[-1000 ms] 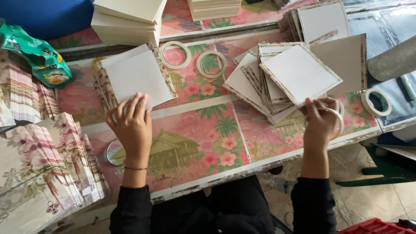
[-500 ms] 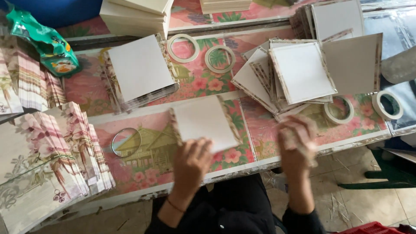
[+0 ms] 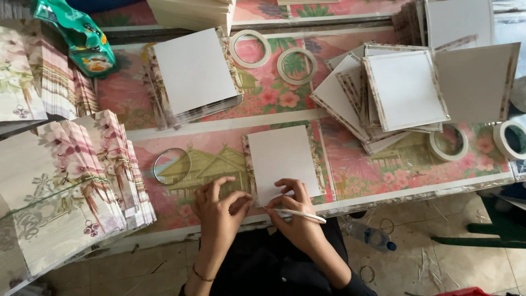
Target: The person is assembling small books by applying adhesive tape to the spine of a white paper insert and attaching it to a patterned cover. They repeatedly pick up a cover, apply the tape, and press the insert into place, stacking the finished items on the table.
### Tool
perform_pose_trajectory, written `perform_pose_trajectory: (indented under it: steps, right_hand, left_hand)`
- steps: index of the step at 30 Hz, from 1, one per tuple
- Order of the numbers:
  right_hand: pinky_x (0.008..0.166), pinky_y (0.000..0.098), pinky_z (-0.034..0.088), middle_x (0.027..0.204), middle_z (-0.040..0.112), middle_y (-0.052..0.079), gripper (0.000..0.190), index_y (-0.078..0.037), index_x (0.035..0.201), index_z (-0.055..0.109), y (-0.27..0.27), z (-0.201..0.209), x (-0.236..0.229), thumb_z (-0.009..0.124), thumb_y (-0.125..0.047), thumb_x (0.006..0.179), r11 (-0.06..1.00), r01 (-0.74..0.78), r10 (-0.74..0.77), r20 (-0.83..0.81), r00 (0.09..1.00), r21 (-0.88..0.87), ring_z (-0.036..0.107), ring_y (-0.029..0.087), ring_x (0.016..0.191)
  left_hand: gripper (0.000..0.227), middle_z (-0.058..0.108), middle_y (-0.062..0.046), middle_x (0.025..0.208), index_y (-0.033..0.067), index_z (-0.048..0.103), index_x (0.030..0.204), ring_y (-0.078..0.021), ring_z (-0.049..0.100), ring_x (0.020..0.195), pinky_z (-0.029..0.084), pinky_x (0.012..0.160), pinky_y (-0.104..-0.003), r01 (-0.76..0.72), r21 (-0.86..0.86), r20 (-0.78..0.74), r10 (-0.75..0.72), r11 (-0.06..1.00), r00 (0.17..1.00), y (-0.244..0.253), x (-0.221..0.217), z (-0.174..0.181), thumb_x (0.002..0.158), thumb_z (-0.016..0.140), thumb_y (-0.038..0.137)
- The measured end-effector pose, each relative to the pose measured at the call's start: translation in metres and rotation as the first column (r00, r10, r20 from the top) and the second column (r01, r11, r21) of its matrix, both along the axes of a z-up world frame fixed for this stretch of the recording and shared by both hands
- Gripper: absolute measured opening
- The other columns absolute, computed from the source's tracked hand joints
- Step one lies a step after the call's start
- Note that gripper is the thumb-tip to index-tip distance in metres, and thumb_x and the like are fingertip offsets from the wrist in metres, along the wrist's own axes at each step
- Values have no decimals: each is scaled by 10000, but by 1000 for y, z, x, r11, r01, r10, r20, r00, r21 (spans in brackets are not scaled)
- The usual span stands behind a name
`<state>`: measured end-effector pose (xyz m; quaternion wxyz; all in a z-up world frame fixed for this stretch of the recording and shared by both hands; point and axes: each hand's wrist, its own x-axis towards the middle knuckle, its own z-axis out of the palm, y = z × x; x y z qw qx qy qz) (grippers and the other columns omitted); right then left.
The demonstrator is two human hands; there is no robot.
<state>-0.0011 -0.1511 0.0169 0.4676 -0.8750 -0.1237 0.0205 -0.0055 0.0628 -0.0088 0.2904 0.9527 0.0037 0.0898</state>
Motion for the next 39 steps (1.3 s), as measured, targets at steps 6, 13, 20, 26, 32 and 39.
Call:
perform_pose_trajectory:
  steps: [6,13,20,26,32,39]
  right_hand:
    - [1004,473,499,1399,556,91,20,-157,923,743,10,-5,6,742,-138,917,998,-44,46,27,999,-54,534,304,1180]
    - [938,486,505,1390,566,120,67,-140,901,715,16,-16,11,754,-101,862,983,-21,52,166,985,-180,536,336,1096]
    - [881,437,606,1552,483,202,425,-71,1421,659,8,-14,3,772,-72,1011,971,66,37,418,908,-229,623,298,1012]
    - [860,314,594,1368,613,105,138,-105,857,811,-46,21,10,937,-150,824,985,169,-169,262,950,21,647,183,1000]
    - [971,374,595,1405,609,55,102,-112,871,867,-107,9,11,905,-206,855,938,332,-313,163,936,-101,647,207,1134]
    - [842,370,612,1420,586,53,89,-107,834,851,-107,-10,14,902,-170,869,920,371,-343,204,917,-123,605,224,1095]
  left_hand:
    - [169,551,109,1466,395,843,936,-329,475,1276,416,926,-557,-6,-12,-56,6,1000,998,0,-1,3,800,941,374]
    - [139,526,100,1497,430,880,930,-366,434,1344,376,976,-610,-6,-14,-127,5,1000,992,-2,2,5,800,931,438]
    - [207,515,94,1472,431,842,827,-356,436,1318,363,956,-564,-66,-9,-249,62,998,966,-7,8,17,693,999,424]
    - [214,516,86,1472,429,813,797,-384,485,1280,429,856,-628,-62,-18,-227,56,998,972,-3,11,14,703,973,534]
    - [225,508,51,1431,393,807,748,-375,475,1341,425,914,-642,-33,-30,-217,26,999,976,-1,14,8,704,1012,474]
    - [237,493,94,1456,428,814,761,-321,459,1341,399,911,-598,-56,21,-236,59,998,970,-2,12,2,668,1011,522]
